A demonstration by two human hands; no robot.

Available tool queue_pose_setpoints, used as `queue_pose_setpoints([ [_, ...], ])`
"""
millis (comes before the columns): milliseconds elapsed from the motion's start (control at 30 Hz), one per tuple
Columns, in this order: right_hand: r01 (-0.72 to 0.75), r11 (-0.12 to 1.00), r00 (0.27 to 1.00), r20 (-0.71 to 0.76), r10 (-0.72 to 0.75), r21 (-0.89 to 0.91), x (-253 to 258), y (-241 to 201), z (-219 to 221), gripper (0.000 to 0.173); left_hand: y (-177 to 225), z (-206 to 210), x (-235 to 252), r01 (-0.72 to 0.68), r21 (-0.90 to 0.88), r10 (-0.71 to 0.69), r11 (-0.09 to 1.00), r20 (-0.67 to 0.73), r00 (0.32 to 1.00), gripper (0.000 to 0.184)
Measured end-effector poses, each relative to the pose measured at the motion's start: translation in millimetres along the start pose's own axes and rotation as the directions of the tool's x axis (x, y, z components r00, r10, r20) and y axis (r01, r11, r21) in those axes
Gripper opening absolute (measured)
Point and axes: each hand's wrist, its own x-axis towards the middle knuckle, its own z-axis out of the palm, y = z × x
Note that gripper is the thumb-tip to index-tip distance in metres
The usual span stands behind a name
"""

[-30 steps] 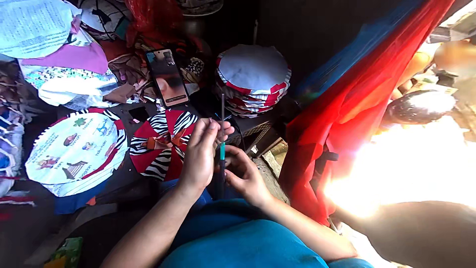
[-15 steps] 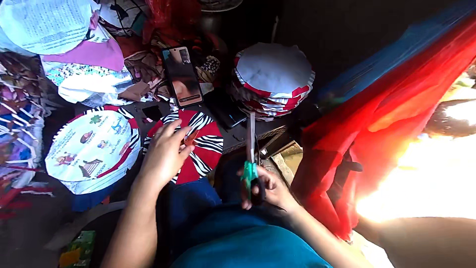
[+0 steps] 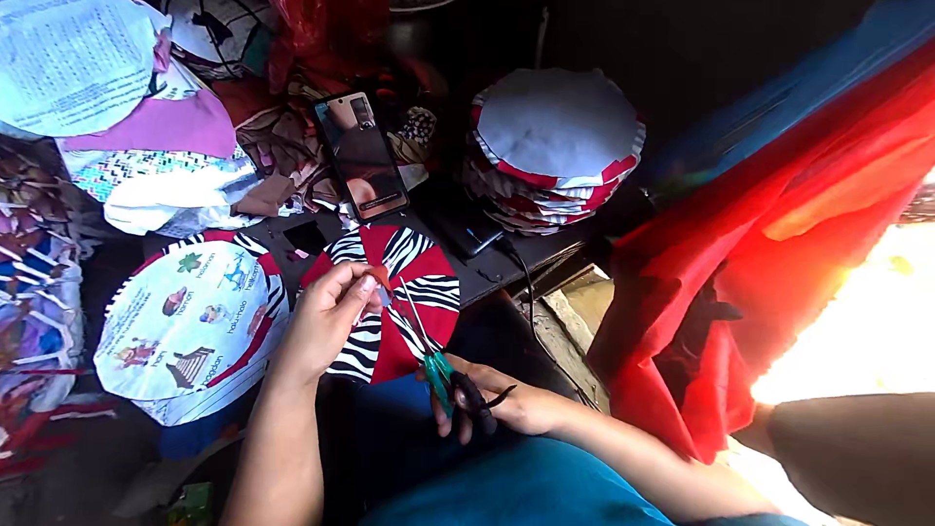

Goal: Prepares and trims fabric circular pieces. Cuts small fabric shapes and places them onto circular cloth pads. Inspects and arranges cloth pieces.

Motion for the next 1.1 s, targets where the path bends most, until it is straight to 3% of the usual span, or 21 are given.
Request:
queue_pose_setpoints([
  [100,0.045,0.998,0.999,-0.028,-0.044,0.046,4,3,-1,0.06,3,2,-3,0.075,-0.224,-0.05,0.972,0.114,0.992,0.027],
  [167,0.097,0.989,0.995,-0.046,-0.093,0.108,7,7,-2,0.057,3,1,-5,0.12,-0.268,-0.079,0.956,0.157,0.984,0.031],
  [333,0.194,0.969,0.979,-0.098,-0.18,0.152,9,12,-3,0.03,1,-5,-7,0.134,-0.163,-0.112,0.978,0.133,0.985,0.021],
  [567,0.109,0.978,0.979,-0.192,-0.074,0.179,9,11,1,0.017,0,-10,-2,0.161,0.067,-0.16,0.985,-0.02,0.987,0.016],
  [667,0.105,0.962,0.991,-0.112,-0.079,0.251,9,16,-1,0.024,2,-9,-3,0.186,0.087,-0.178,0.979,-0.089,0.98,0.01],
  [767,0.008,0.962,0.999,0.036,-0.018,0.274,7,21,-2,0.065,5,-8,-4,0.165,-0.016,-0.165,0.986,-0.108,0.98,0.013],
  [867,0.02,0.968,0.997,0.061,-0.037,0.251,9,21,-1,0.068,11,-5,-6,0.154,-0.128,-0.162,0.98,-0.056,0.985,0.018],
  [967,0.097,0.97,0.995,0.008,-0.102,0.221,12,17,2,0.057,11,-1,-7,0.162,-0.118,-0.168,0.98,-0.035,0.985,0.019],
  [1100,0.126,0.974,0.992,-0.051,-0.119,0.189,16,13,3,0.025,7,1,-6,0.19,-0.086,-0.197,0.978,-0.082,0.977,0.018],
])
